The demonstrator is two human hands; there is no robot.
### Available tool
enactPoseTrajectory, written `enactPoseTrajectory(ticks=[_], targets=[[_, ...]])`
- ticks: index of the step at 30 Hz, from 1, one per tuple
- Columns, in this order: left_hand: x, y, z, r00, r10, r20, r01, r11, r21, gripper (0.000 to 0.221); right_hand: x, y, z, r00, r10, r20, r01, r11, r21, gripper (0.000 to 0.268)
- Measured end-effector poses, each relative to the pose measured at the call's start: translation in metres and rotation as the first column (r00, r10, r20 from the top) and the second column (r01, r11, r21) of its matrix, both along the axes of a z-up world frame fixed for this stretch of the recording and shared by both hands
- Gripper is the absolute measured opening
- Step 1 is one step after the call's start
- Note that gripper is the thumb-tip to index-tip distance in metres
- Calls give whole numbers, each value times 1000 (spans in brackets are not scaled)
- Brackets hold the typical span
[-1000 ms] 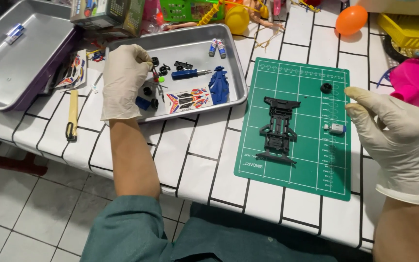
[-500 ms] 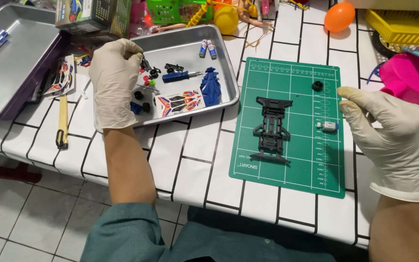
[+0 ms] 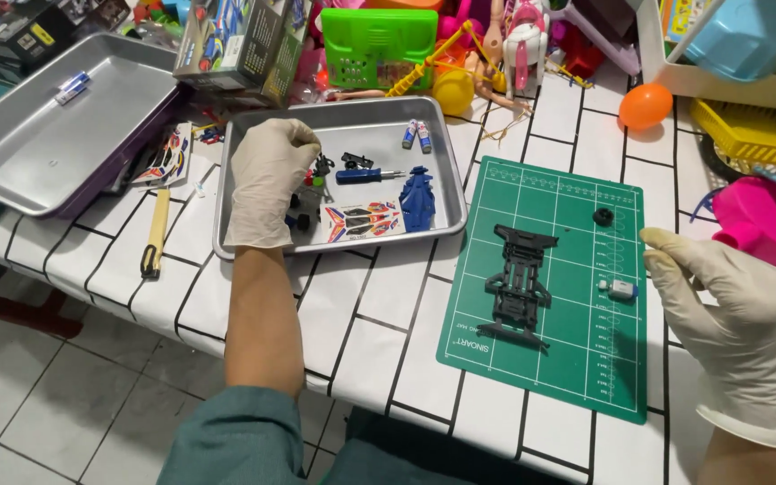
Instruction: Assembling a mini 4WD toy car by installing internal components like gears and a motor into the chassis
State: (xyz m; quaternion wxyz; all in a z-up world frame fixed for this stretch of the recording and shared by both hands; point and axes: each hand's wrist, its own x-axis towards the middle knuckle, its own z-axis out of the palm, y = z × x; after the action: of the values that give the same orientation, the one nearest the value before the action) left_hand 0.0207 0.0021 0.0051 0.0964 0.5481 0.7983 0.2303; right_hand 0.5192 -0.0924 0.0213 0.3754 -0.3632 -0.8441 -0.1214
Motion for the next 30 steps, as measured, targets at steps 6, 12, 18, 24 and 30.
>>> enactPoseTrajectory(ticks=[6,12,18,24,30], targets=[[-10,2,-7,999,-28,22,28,999,21,13,-1,-1,1,1000,5,6,-5,1000,15,15],[-5,1,1,1000,-1,30,2,999,-40,10,-9,-5,5,998,19,-56,-27,989,-144,18],[-2,0,2,999,-33,37,40,984,-176,12,6,-1,-10,1000,-18,-17,15,987,-160,22],[9,-3,9,992,-50,116,70,982,-177,8,4,-3,-11,999,-4,-43,-4,981,-192,19],[14,-12,15,977,-85,196,123,974,-188,16,16,0,-30,994,-22,-106,-9,960,-281,21]])
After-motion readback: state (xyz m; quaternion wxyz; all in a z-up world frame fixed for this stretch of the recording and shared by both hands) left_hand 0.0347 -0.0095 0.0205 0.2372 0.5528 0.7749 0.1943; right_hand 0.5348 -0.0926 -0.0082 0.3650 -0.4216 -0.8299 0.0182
